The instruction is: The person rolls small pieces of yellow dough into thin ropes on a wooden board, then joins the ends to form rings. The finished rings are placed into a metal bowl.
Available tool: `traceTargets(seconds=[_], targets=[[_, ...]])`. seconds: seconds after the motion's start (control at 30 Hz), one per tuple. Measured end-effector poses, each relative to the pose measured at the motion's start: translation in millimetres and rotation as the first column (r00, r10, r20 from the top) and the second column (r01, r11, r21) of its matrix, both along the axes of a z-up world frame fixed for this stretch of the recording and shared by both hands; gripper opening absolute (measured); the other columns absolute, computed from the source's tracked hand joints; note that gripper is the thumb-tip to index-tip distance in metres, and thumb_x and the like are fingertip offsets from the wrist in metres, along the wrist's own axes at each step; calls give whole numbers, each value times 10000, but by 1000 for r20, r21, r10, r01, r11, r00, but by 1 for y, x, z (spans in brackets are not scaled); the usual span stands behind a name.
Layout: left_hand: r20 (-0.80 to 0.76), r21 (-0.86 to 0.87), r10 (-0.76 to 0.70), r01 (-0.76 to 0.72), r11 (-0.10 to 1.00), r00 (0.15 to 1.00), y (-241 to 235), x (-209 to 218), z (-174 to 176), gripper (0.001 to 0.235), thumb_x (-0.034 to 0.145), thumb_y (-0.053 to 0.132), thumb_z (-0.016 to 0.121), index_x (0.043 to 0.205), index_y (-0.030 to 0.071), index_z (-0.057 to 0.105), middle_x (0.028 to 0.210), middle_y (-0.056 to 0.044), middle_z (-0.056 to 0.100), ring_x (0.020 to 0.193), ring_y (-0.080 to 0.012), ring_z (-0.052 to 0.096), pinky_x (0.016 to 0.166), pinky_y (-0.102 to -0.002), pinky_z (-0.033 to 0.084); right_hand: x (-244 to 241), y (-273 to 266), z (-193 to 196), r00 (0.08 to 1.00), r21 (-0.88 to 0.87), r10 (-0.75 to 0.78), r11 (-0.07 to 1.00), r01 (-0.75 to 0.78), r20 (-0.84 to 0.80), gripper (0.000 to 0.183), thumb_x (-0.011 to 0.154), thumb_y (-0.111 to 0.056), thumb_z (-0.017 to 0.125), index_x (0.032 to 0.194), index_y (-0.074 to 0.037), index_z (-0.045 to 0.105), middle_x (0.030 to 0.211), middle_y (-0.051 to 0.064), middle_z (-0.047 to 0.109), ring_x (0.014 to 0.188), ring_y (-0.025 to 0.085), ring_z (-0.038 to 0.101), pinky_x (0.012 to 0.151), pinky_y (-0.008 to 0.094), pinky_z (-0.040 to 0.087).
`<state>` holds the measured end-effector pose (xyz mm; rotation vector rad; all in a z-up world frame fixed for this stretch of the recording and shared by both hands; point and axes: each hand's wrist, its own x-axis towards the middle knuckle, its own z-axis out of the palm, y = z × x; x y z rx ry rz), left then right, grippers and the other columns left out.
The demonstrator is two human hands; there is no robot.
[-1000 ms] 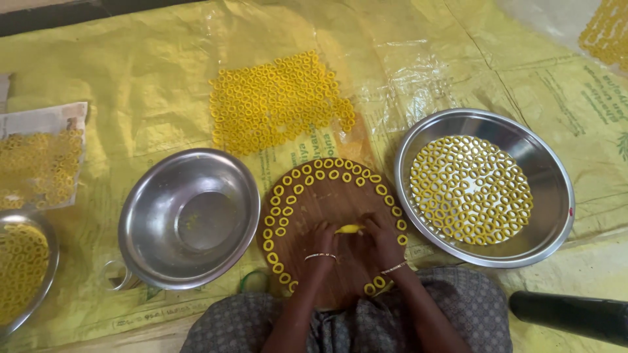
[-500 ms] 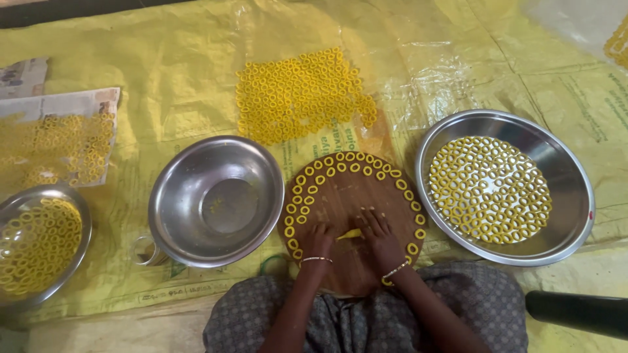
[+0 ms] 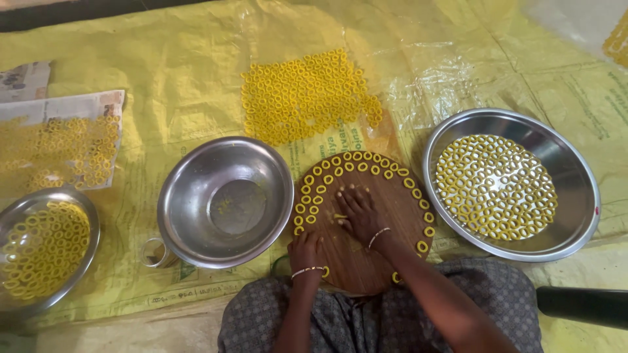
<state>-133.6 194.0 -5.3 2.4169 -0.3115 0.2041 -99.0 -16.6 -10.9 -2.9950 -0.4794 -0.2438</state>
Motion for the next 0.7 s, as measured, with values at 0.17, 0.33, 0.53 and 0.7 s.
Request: traceTargets(seconds=[0.17,0.33,0.53,0.7], targets=[[-14,-25,34,-34,999,999,-3,-1,-23,162,928,202,665,1051,112,718,1054,-96,672,1056,-331,610,920,-496,441,-79,-1,4,997,17,52,999,-51,-64,789,946,-436,550,1561,-15,292,1633,149,298,1526,340,219,1217,548,134],[17,-49,2,-1,999,1000,-11,1,-29,162,940,200,650,1058,116,723,1047,-102,670,1047,-334,609,934,-499,429,-114,2,1,997,11,20,1000,-20,-77,754,969,-432,517,1567,-37,280,1659,134,257,1542,321,180,1223,537,108],[36,-69,10,-7,998,999,-8,2,-29,171,943,194,640,1057,95,719,1064,-108,676,1035,-333,612,941,-494,439,-18,2,1,997,-90,-70,994,67,-31,745,997,-461,448,1601,-73,251,1673,90,255,1552,286,181,1242,544,81],[-76,-24,24,-26,999,997,-9,3,-28,169,967,215,636,1049,92,719,1034,-109,676,1050,-324,618,968,-488,442,-35,-1,9,997,-145,-29,989,18,-75,732,1007,-478,432,1607,-106,237,1657,56,253,1533,289,181,1221,574,81]])
